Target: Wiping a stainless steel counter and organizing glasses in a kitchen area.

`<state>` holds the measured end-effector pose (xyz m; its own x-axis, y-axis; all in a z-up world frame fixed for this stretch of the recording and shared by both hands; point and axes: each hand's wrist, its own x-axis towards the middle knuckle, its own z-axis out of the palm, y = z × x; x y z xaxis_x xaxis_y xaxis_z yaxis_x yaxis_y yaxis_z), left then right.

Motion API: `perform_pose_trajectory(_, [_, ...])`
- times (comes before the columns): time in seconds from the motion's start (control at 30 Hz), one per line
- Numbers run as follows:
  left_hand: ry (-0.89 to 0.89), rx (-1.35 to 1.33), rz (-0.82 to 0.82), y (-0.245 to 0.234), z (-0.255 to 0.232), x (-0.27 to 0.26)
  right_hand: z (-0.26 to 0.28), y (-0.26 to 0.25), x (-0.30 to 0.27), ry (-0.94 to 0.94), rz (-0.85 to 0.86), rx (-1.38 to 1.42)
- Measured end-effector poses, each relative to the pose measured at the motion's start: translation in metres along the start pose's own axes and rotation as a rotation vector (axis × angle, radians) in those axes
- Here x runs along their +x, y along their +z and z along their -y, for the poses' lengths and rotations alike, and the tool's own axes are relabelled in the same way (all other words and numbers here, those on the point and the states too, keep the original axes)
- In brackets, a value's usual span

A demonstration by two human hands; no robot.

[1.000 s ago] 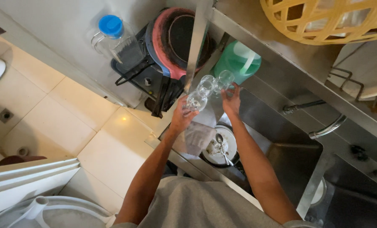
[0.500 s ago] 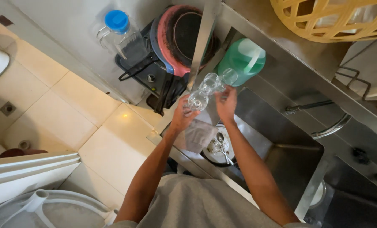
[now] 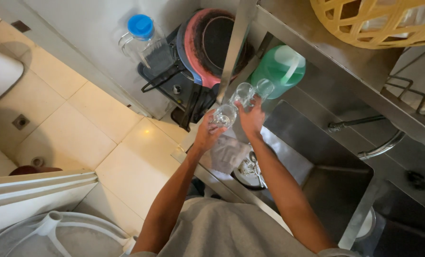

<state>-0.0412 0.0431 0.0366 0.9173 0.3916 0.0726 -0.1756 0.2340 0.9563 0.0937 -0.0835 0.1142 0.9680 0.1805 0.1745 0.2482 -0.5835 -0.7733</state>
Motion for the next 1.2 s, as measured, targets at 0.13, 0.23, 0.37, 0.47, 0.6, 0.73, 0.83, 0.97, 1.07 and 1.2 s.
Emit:
perform_pose_trajectory(0.13, [0.031, -0.013, 0.024, 0.001, 0.004, -0.001, 0.001, -0.002, -0.005, 0.04, 0.006, -0.024])
perform_pose_trajectory(0.23, [0.067, 0.016, 0.03, 0.003, -0.002, 0.001, -0.01, -0.002, -0.006, -0.059, -0.02, 0.011])
perform_pose_trajectory(0.37, [0.026, 0.005, 0.013, 0.002, 0.002, 0.003, 0.011, -0.012, -0.008, -0.067, -0.025, -0.037])
perform_pose_trajectory(0.47, [0.02, -0.009, 0.017, 0.002, 0.008, 0.006, 0.017, -0.014, -0.005, -0.077, -0.044, -0.154])
perform_pose_trajectory(0.6, [0.001, 0.003, 0.012, 0.0, 0.015, 0.006, 0.013, -0.009, -0.002, -0.072, -0.061, -0.222])
perform_pose_trajectory(0.73, [0.01, -0.032, 0.022, 0.002, 0.006, 0.006, 0.004, -0.008, -0.002, -0.114, -0.063, -0.219])
perform_pose_trajectory(0.83, [0.03, 0.029, 0.014, 0.003, 0.007, 0.005, 0.003, -0.014, -0.003, -0.14, -0.028, -0.198])
perform_pose_trajectory(0.97, [0.06, 0.031, 0.016, 0.005, 0.008, 0.005, -0.009, -0.017, 0.0, -0.193, -0.01, -0.169])
perform_pose_trajectory(1.07, [0.068, 0.022, 0.02, 0.007, 0.002, 0.004, -0.012, -0.017, 0.001, -0.233, -0.02, -0.186])
perform_pose_trajectory(1.2, [0.047, -0.006, 0.015, 0.01, -0.003, 0.007, -0.012, -0.019, 0.001, -0.213, 0.0, -0.152])
